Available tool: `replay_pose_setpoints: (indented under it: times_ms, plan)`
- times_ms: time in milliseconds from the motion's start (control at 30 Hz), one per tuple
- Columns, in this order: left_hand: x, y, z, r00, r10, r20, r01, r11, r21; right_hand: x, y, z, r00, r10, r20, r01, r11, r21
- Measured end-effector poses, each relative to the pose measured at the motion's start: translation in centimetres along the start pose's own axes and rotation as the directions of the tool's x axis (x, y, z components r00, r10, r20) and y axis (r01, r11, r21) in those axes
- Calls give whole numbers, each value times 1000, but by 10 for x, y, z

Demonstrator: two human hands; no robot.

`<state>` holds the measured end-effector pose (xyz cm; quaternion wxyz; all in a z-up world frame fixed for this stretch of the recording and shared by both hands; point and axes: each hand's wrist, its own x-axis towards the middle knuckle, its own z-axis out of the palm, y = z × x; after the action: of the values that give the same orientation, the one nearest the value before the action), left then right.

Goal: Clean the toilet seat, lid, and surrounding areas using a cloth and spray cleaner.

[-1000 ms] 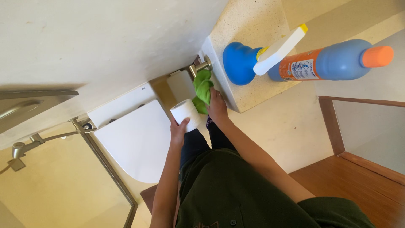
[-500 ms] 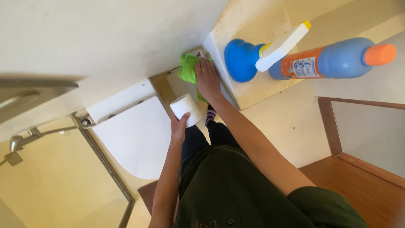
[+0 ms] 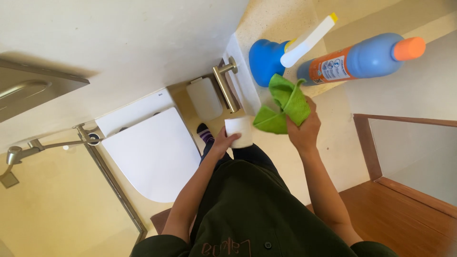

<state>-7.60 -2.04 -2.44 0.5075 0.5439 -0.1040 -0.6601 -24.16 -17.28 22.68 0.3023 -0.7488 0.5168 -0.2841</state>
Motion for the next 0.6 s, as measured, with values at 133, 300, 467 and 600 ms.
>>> replay_pose_setpoints:
  times_ms: [133, 300, 467, 600]
  plan:
    - [28, 5, 17, 997, -51, -59, 36, 974, -223, 15, 24, -2, 972, -220, -88, 200, 962, -187]
    - [62, 24, 7, 966, 64, -252, -91, 991, -96, 24, 45, 14, 938, -340, -74, 287, 877, -385]
    - [72, 68, 1, 939, 157, -305, -176, 984, -36, 35, 21, 17, 950, -276, 142, 309, 793, -525]
    - [60, 88, 5, 893, 239, -382, -185, 968, 172, 41, 40, 23, 987, -158, 39, 161, 901, -403]
